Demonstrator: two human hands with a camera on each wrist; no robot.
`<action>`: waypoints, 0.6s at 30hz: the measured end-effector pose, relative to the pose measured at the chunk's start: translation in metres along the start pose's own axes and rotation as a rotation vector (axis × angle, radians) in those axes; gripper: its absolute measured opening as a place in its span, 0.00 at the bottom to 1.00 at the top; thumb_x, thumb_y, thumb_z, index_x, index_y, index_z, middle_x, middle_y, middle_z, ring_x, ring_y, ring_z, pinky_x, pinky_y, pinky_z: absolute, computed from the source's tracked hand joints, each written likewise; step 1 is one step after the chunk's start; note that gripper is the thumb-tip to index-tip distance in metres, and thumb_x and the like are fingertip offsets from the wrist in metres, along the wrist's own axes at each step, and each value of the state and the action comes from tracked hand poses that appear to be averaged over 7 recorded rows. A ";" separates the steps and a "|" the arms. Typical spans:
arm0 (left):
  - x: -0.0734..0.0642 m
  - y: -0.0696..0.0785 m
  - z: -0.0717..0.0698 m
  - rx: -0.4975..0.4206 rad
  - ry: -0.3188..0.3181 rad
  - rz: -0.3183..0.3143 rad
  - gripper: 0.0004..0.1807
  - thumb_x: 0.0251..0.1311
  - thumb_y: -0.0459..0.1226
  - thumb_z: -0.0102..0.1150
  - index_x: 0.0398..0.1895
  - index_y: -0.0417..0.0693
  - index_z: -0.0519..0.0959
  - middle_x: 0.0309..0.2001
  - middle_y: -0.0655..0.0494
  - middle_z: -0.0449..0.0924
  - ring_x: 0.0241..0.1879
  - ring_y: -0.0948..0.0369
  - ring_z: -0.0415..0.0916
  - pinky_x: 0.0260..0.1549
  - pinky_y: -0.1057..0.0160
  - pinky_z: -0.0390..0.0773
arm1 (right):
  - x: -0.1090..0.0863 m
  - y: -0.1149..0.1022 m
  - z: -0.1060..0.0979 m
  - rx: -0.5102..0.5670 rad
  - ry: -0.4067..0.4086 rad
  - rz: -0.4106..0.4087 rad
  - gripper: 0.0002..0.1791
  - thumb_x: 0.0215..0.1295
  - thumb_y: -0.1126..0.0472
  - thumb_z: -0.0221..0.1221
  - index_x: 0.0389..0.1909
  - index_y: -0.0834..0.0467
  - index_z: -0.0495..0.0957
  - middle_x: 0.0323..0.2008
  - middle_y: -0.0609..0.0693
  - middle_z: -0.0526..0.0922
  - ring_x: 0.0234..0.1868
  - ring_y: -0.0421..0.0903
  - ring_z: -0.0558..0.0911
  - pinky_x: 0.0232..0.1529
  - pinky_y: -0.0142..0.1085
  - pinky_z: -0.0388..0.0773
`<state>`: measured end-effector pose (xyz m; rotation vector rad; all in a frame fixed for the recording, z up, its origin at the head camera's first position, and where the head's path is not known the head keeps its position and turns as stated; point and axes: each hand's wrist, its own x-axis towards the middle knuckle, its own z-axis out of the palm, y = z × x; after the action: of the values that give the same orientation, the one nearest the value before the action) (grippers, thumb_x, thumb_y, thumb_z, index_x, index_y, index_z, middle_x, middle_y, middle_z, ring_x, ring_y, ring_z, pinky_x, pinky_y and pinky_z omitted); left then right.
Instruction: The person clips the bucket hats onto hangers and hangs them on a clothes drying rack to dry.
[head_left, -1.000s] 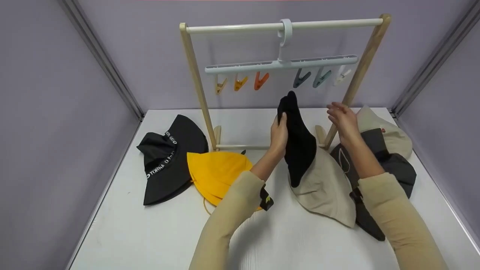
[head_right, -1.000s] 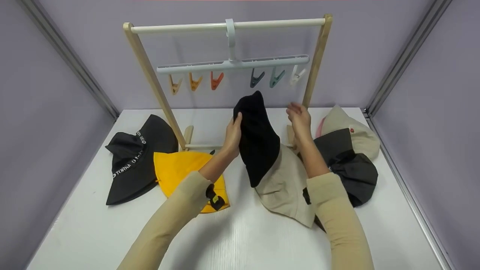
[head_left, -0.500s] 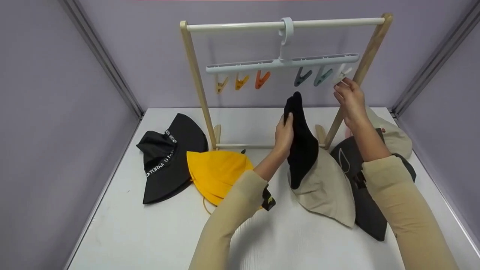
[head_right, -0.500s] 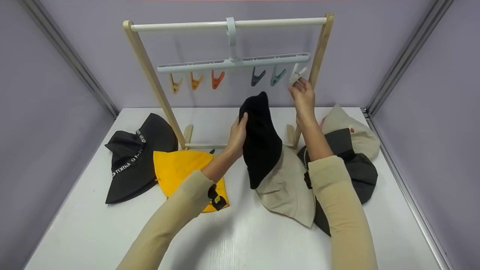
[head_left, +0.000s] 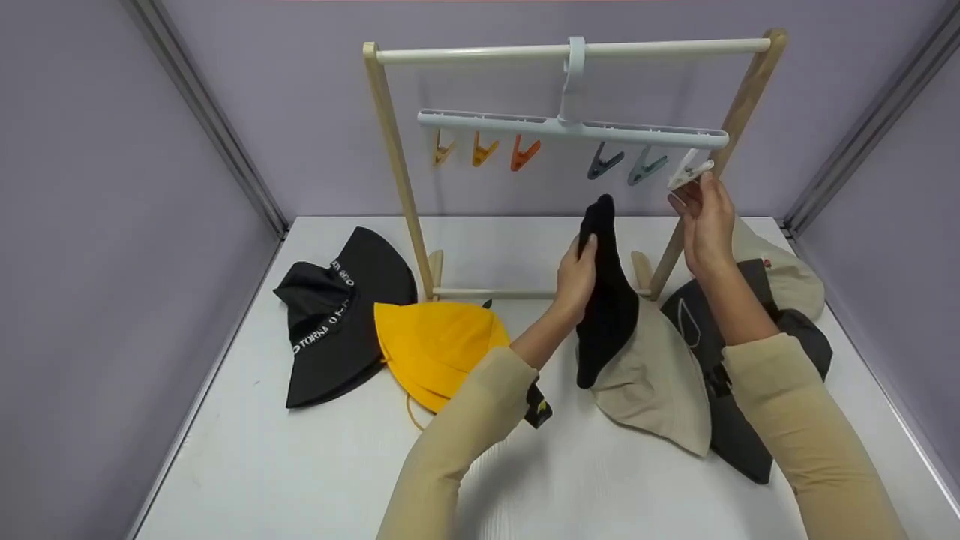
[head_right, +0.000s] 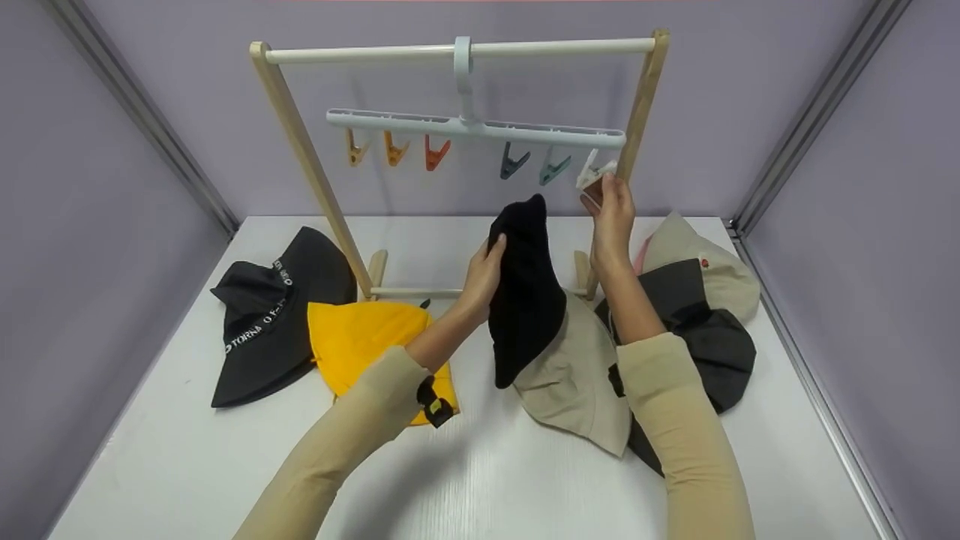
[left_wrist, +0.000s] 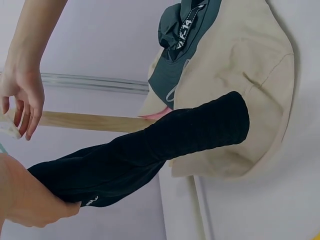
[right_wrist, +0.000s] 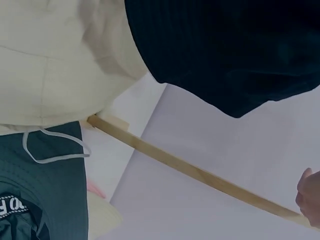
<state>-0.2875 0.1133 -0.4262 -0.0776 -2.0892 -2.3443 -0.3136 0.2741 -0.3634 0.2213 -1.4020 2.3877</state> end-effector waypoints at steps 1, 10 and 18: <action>-0.001 -0.001 0.000 0.000 0.001 -0.001 0.27 0.69 0.50 0.39 0.67 0.50 0.61 0.64 0.54 0.63 0.62 0.58 0.58 0.57 0.62 0.59 | -0.002 0.001 0.000 0.018 0.009 -0.010 0.16 0.73 0.59 0.40 0.54 0.64 0.63 0.46 0.57 0.70 0.52 0.50 0.70 0.59 0.40 0.59; -0.005 -0.006 -0.001 0.023 -0.009 -0.008 0.27 0.69 0.50 0.39 0.66 0.48 0.62 0.63 0.54 0.63 0.62 0.58 0.59 0.57 0.62 0.59 | -0.017 0.007 0.007 0.168 0.057 -0.197 0.13 0.72 0.63 0.43 0.49 0.67 0.67 0.43 0.64 0.73 0.46 0.55 0.75 0.53 0.40 0.67; -0.007 -0.003 -0.003 0.035 -0.018 -0.006 0.27 0.69 0.49 0.39 0.67 0.47 0.62 0.63 0.53 0.63 0.62 0.58 0.59 0.57 0.62 0.59 | -0.027 0.000 0.007 0.295 0.040 -0.245 0.19 0.74 0.62 0.36 0.51 0.71 0.70 0.48 0.69 0.73 0.50 0.60 0.73 0.56 0.41 0.64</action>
<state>-0.2803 0.1106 -0.4301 -0.0932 -2.1405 -2.3184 -0.2891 0.2621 -0.3690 0.3941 -0.9389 2.3668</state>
